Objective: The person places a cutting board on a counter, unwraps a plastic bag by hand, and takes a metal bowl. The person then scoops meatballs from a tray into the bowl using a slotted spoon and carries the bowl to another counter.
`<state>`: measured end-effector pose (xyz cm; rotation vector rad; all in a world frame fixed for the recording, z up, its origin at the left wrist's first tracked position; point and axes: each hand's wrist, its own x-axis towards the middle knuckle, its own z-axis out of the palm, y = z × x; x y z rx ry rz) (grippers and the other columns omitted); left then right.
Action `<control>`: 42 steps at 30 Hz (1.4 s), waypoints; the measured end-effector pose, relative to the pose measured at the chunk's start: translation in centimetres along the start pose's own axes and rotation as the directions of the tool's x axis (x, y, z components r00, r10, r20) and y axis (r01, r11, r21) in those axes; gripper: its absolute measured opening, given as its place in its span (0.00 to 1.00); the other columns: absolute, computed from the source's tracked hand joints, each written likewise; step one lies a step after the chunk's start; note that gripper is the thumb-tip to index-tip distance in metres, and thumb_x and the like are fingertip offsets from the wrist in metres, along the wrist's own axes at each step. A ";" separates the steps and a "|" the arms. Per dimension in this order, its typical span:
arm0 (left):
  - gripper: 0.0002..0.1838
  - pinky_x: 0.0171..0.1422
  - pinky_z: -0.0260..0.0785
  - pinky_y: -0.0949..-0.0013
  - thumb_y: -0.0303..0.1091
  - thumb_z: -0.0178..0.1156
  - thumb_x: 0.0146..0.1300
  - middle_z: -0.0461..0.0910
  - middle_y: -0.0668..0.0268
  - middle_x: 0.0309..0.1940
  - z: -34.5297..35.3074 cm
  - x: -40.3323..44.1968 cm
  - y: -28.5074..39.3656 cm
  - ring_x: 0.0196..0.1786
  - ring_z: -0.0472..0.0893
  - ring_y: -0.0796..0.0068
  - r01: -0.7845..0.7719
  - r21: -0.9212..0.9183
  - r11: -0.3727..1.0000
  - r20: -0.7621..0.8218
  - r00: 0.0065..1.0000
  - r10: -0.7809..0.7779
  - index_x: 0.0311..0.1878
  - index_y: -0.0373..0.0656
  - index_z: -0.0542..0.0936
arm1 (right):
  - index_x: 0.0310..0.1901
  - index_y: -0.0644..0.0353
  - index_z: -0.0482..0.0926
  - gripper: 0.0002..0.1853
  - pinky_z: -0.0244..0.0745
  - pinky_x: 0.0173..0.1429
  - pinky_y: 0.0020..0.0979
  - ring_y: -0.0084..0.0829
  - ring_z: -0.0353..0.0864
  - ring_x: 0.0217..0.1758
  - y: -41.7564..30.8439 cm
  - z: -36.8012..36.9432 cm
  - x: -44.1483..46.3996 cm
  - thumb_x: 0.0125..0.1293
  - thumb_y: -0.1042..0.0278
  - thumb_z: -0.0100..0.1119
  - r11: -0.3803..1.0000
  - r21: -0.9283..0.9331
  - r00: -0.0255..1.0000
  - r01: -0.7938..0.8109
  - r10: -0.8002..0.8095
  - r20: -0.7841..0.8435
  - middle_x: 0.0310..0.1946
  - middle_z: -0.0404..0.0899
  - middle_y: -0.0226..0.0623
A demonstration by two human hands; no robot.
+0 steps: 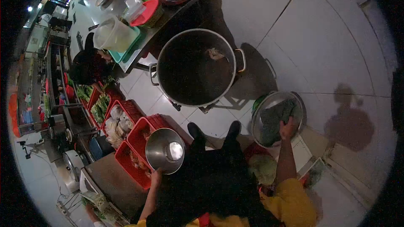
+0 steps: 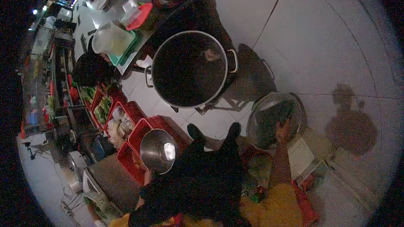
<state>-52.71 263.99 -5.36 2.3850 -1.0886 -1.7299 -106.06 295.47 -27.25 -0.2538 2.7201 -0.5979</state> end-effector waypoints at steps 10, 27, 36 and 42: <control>0.22 0.34 0.68 0.70 0.28 0.50 0.58 0.78 0.64 0.41 -5.4 8.3 5.7 0.34 0.76 0.72 -0.228 -0.242 0.943 0.109 0.959 0.260 0.58 0.40 0.72 | 0.63 0.68 0.65 0.27 0.69 0.59 0.32 0.36 0.73 0.58 -21.9 -13.1 -8.7 0.64 0.69 0.60 0.985 0.083 0.985 0.154 -0.146 -0.095 0.57 0.73 0.48; 0.31 0.53 0.71 0.65 0.22 0.48 0.54 0.74 0.57 0.55 -14.0 14.7 -3.4 0.49 0.78 0.63 -0.253 -0.491 0.834 0.002 0.956 0.292 0.65 0.40 0.64 | 0.59 0.64 0.70 0.30 0.70 0.58 0.47 0.54 0.75 0.55 -51.8 1.8 -1.5 0.59 0.56 0.62 0.729 -0.158 0.746 0.666 -0.650 0.147 0.50 0.77 0.58; 0.34 0.58 0.69 0.62 0.22 0.48 0.52 0.72 0.56 0.57 -15.0 8.9 -0.7 0.53 0.77 0.61 -0.274 -0.590 0.759 -0.127 0.960 0.248 0.67 0.39 0.62 | 0.57 0.63 0.73 0.26 0.73 0.55 0.47 0.53 0.77 0.52 -55.0 5.0 -2.6 0.59 0.58 0.60 0.737 -0.306 0.798 0.602 -0.561 0.218 0.46 0.79 0.57; 0.33 0.58 0.68 0.64 0.21 0.48 0.52 0.72 0.56 0.58 -13.6 10.8 -3.1 0.54 0.76 0.61 -0.355 -0.647 0.674 -0.247 0.935 0.256 0.66 0.36 0.63 | 0.58 0.64 0.71 0.27 0.73 0.56 0.46 0.54 0.77 0.52 -54.2 5.9 -1.7 0.59 0.60 0.61 0.748 -0.281 0.798 0.602 -0.549 0.248 0.48 0.78 0.57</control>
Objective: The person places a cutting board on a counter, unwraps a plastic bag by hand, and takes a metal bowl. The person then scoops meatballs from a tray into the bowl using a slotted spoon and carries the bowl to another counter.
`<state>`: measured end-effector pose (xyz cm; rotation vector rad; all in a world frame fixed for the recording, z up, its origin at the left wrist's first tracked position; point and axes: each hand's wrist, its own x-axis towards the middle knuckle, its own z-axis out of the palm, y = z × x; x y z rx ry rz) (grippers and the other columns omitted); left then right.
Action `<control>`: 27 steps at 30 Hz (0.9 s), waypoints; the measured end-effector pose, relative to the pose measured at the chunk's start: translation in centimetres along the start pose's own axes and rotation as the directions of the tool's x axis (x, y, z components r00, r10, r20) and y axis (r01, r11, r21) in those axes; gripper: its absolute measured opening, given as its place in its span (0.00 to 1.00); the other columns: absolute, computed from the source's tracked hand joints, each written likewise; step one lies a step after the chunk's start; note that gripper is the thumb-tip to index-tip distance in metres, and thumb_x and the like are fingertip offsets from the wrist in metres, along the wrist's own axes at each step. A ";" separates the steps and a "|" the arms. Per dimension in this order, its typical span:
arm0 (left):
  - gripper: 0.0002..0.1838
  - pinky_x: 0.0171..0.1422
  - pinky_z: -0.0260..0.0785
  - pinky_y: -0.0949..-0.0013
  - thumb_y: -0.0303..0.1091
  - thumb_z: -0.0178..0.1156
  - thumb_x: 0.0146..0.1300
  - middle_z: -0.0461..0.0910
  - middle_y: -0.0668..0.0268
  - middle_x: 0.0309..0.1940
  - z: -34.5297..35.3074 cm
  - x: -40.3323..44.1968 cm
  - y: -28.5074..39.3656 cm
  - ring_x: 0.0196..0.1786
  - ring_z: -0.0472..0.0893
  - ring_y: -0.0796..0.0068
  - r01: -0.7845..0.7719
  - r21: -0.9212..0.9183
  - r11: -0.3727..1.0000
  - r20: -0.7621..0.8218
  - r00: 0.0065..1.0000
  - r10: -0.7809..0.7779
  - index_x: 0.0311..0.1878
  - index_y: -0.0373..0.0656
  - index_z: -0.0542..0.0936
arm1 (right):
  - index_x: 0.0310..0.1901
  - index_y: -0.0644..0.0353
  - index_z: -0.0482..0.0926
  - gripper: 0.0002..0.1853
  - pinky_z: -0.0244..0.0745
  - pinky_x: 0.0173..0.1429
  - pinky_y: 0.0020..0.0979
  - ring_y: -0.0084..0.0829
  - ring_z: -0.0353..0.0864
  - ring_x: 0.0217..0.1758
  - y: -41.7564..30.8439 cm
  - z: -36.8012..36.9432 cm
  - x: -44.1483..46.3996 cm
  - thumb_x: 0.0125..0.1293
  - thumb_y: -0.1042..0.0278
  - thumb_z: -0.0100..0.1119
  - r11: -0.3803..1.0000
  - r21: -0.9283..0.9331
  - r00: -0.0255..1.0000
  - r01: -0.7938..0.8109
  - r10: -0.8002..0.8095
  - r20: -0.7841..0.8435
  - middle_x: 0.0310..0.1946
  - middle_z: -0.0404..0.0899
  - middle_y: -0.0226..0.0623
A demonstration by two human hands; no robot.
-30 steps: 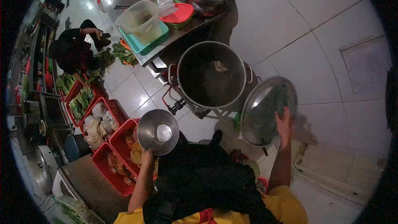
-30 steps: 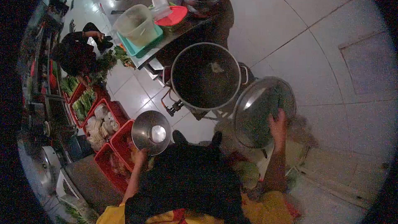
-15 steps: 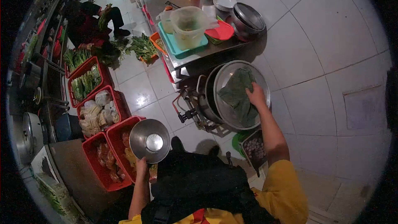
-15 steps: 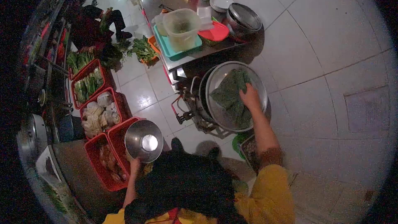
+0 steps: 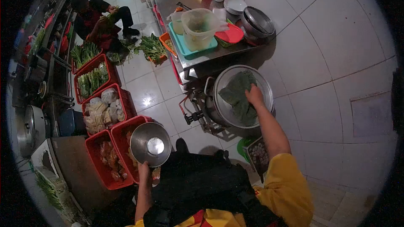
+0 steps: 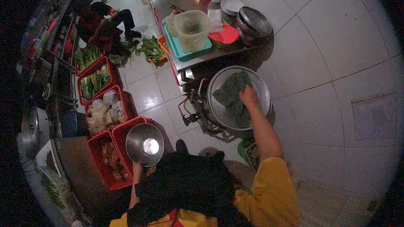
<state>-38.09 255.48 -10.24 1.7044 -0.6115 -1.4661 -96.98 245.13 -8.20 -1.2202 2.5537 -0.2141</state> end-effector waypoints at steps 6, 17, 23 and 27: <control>0.26 0.55 0.68 0.62 0.24 0.48 0.53 0.74 0.54 0.52 0.9 -2.1 2.4 0.51 0.76 0.61 0.178 0.246 0.953 0.020 0.982 -0.189 0.60 0.31 0.67 | 0.58 0.67 0.70 0.27 0.71 0.57 0.47 0.52 0.75 0.56 -1.3 -0.4 -0.8 0.62 0.58 0.60 0.999 0.029 0.999 0.019 -0.021 0.042 0.53 0.74 0.56; 0.29 0.61 0.64 0.63 0.25 0.50 0.56 0.72 0.57 0.58 -1.7 3.3 -6.4 0.56 0.74 0.59 0.155 0.102 0.983 0.128 0.977 -0.167 0.64 0.37 0.63 | 0.60 0.69 0.68 0.31 0.71 0.57 0.46 0.56 0.75 0.54 3.1 3.0 0.4 0.61 0.57 0.62 0.984 0.083 0.981 0.159 -0.148 -0.127 0.48 0.76 0.57; 0.33 0.62 0.63 0.62 0.26 0.50 0.57 0.72 0.54 0.59 -1.7 3.9 -2.2 0.59 0.72 0.58 -0.068 0.443 0.894 0.339 0.936 -0.097 0.68 0.37 0.59 | 0.59 0.63 0.69 0.24 0.71 0.53 0.45 0.50 0.72 0.53 4.0 -2.2 -11.8 0.65 0.62 0.57 0.967 0.058 0.831 0.246 -0.180 -0.526 0.51 0.71 0.51; 0.32 0.62 0.64 0.61 0.26 0.50 0.58 0.71 0.54 0.59 -0.7 8.0 -3.3 0.59 0.72 0.59 -0.101 0.507 0.856 0.428 0.891 -0.148 0.68 0.37 0.59 | 0.60 0.61 0.69 0.22 0.72 0.48 0.42 0.48 0.75 0.48 10.0 0.6 -22.0 0.65 0.64 0.54 0.981 0.193 0.880 0.013 0.081 -0.467 0.46 0.70 0.48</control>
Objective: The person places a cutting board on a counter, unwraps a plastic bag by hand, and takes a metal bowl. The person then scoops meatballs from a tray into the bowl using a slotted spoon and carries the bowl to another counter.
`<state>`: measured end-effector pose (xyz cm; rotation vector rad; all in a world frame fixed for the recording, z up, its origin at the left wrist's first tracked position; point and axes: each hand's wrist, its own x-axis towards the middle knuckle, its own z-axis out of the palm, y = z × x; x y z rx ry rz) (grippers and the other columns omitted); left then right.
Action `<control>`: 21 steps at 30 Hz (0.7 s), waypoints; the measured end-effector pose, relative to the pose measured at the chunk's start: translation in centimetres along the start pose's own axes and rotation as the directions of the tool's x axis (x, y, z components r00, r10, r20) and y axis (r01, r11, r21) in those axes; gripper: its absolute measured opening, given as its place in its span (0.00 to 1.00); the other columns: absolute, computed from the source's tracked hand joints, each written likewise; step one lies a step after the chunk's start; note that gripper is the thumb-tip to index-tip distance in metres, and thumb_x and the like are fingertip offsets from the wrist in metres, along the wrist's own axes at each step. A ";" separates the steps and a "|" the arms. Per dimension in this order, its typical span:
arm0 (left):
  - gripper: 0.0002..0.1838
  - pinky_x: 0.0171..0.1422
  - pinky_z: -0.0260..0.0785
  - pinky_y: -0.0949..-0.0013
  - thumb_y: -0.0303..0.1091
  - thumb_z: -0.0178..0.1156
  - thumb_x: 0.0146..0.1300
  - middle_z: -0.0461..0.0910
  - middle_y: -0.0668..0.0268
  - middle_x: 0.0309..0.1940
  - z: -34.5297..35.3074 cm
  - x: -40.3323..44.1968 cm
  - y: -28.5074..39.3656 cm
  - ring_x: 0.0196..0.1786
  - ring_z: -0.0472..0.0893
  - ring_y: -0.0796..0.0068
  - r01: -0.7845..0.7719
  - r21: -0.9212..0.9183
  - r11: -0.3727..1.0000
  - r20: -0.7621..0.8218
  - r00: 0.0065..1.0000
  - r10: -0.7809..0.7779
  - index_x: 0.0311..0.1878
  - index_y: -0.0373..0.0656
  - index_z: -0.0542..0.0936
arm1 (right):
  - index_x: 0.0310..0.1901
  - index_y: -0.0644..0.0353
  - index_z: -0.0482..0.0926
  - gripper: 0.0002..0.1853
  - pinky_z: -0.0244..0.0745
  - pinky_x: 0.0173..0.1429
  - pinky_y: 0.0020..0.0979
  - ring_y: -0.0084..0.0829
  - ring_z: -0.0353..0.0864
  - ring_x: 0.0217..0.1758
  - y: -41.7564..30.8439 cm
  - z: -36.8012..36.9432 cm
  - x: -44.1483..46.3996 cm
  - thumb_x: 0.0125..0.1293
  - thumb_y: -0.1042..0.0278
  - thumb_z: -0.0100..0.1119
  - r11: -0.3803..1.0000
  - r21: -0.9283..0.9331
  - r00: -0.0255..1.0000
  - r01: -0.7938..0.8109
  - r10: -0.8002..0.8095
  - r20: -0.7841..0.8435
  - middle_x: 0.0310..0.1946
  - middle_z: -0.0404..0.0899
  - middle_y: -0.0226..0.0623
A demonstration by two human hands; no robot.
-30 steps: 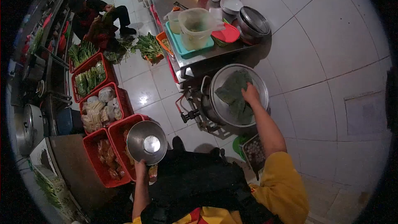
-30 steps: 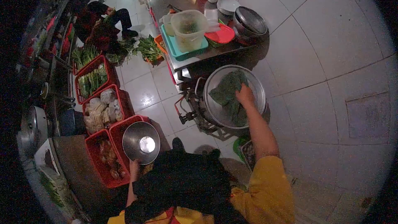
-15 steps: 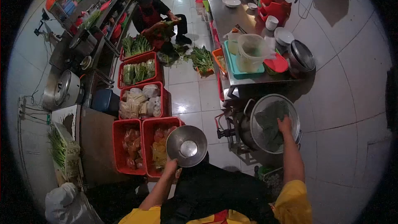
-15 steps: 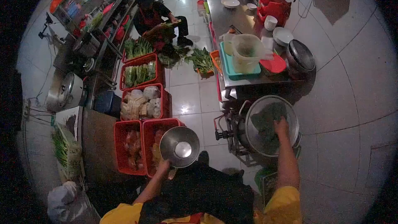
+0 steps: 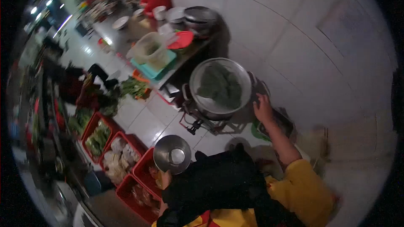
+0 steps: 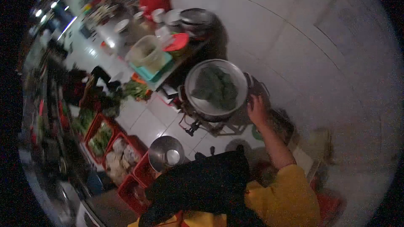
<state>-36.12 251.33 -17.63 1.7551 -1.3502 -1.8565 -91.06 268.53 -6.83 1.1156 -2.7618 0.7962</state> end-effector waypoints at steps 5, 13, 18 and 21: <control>0.31 0.61 0.64 0.61 0.27 0.49 0.59 0.71 0.54 0.59 1.5 5.0 1.1 0.58 0.72 0.59 -0.008 0.196 0.981 0.187 0.982 -0.029 0.68 0.36 0.59 | 0.62 0.60 0.67 0.25 0.73 0.50 0.43 0.47 0.77 0.47 7.4 -1.7 -19.2 0.65 0.60 0.57 0.857 -0.184 0.731 -0.482 0.509 0.456 0.48 0.74 0.50; 0.30 0.61 0.65 0.60 0.29 0.48 0.62 0.70 0.54 0.59 8.4 8.9 2.4 0.57 0.73 0.59 -0.100 0.457 0.884 0.436 0.892 -0.124 0.68 0.36 0.58 | 0.58 0.61 0.70 0.24 0.74 0.51 0.45 0.47 0.78 0.47 11.4 -3.7 -51.1 0.64 0.56 0.56 0.290 -0.458 -0.121 -0.840 0.723 0.680 0.46 0.76 0.51; 0.29 0.61 0.66 0.60 0.29 0.47 0.64 0.70 0.53 0.59 13.8 8.0 1.6 0.57 0.73 0.60 -0.129 0.548 0.827 0.476 0.860 -0.182 0.68 0.36 0.58 | 0.55 0.61 0.71 0.24 0.74 0.52 0.45 0.48 0.79 0.47 14.9 -4.6 -53.6 0.63 0.53 0.56 0.124 -0.334 -0.147 -0.934 0.721 0.678 0.45 0.77 0.51; 0.28 0.61 0.66 0.59 0.30 0.47 0.65 0.69 0.53 0.59 17.1 6.5 0.5 0.56 0.73 0.60 -0.133 0.583 0.801 0.458 0.869 -0.189 0.68 0.36 0.58 | 0.54 0.62 0.72 0.25 0.74 0.52 0.46 0.48 0.79 0.47 20.6 -4.2 -52.2 0.62 0.52 0.56 0.153 -0.283 -0.073 -0.947 0.754 0.653 0.44 0.78 0.51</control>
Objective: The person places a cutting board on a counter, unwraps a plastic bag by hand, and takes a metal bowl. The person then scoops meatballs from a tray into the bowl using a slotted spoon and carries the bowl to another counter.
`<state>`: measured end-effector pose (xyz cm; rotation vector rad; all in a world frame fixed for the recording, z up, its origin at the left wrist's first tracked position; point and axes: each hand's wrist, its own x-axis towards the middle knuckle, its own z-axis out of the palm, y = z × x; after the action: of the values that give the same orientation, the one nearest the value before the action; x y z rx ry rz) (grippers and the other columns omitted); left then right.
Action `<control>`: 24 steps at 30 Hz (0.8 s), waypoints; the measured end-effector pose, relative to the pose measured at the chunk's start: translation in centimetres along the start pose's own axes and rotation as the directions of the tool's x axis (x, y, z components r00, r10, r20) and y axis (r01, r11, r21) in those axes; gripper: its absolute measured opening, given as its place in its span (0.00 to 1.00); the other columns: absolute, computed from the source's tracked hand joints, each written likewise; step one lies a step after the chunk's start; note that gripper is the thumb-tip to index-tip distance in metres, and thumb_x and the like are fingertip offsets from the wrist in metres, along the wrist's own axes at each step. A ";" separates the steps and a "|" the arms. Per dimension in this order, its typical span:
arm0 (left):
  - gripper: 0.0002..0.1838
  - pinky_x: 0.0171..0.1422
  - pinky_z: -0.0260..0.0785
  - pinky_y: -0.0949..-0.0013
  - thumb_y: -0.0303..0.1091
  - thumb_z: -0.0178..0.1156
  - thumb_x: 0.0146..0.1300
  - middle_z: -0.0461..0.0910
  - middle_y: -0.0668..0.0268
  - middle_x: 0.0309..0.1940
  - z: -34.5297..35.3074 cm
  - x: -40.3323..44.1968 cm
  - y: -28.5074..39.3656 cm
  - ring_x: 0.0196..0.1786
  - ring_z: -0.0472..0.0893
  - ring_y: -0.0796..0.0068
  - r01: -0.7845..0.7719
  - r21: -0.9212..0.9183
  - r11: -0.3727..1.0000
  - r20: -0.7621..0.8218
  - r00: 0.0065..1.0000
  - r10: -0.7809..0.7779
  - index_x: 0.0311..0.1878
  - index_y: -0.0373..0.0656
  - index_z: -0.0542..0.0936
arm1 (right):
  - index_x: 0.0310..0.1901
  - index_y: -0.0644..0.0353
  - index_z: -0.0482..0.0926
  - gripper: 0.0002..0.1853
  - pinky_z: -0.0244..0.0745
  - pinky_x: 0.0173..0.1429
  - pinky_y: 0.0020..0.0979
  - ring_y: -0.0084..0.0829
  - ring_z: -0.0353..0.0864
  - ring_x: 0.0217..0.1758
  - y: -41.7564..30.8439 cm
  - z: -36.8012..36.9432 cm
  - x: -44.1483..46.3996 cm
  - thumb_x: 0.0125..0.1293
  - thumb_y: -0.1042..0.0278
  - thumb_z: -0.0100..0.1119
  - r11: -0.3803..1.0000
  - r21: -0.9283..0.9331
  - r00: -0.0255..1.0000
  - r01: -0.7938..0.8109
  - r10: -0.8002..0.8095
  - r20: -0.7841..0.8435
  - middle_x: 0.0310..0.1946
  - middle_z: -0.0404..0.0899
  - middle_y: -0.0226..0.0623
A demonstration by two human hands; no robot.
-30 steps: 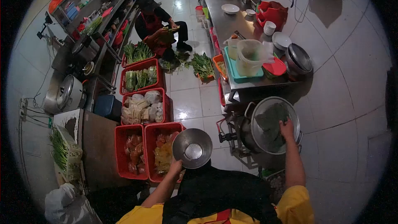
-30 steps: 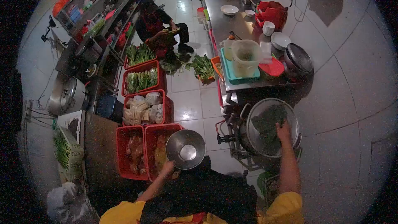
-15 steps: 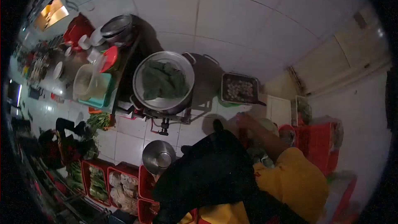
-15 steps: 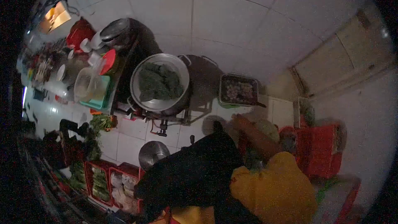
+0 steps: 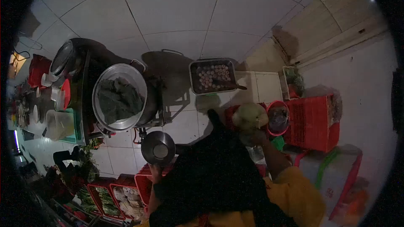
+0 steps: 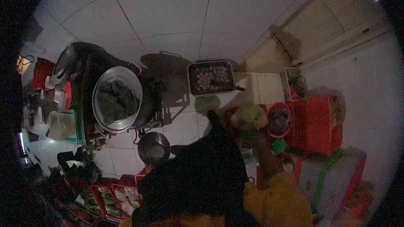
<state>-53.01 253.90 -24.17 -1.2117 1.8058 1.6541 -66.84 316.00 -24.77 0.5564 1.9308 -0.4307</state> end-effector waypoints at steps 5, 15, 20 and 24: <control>0.28 0.61 0.66 0.59 0.31 0.46 0.66 0.69 0.53 0.59 7.5 -1.0 0.8 0.56 0.73 0.60 0.054 0.030 0.998 -0.075 0.996 -0.051 0.69 0.35 0.58 | 0.51 0.62 0.74 0.25 0.74 0.53 0.46 0.48 0.80 0.47 -3.7 -9.4 10.1 0.61 0.49 0.56 0.986 -0.107 0.976 0.127 -0.143 -0.161 0.43 0.79 0.52; 0.26 0.61 0.67 0.58 0.32 0.45 0.69 0.68 0.52 0.59 15.7 -8.9 -4.6 0.55 0.73 0.60 0.227 0.166 0.960 -0.180 0.964 -0.197 0.69 0.35 0.57 | 0.65 0.64 0.65 0.42 0.74 0.44 0.39 0.38 0.78 0.34 -19.2 -22.7 23.2 0.63 0.33 0.49 0.866 -0.484 0.915 0.127 -0.291 -0.281 0.47 0.79 0.48; 0.26 0.60 0.68 0.57 0.33 0.44 0.71 0.68 0.52 0.59 17.1 -11.9 -9.6 0.54 0.74 0.61 0.232 0.244 0.942 -0.137 0.970 -0.203 0.69 0.35 0.57 | 0.73 0.57 0.42 0.54 0.62 0.66 0.49 0.47 0.69 0.64 -20.3 -20.1 28.9 0.57 0.28 0.51 0.794 -0.607 0.987 0.025 -0.115 -0.110 0.64 0.67 0.51; 0.25 0.60 0.68 0.57 0.34 0.44 0.72 0.67 0.52 0.59 18.1 -12.6 -12.7 0.54 0.74 0.61 0.099 0.251 0.963 -0.086 0.993 -0.079 0.69 0.34 0.57 | 0.68 0.61 0.55 0.38 0.71 0.56 0.46 0.43 0.74 0.59 -17.6 -16.7 35.7 0.64 0.46 0.52 0.857 -0.320 0.901 0.403 -0.433 -0.027 0.60 0.70 0.51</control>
<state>-40.53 276.07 -25.75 -1.2336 1.9098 1.2962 -101.92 316.97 -49.90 -0.0569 2.1647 -0.3673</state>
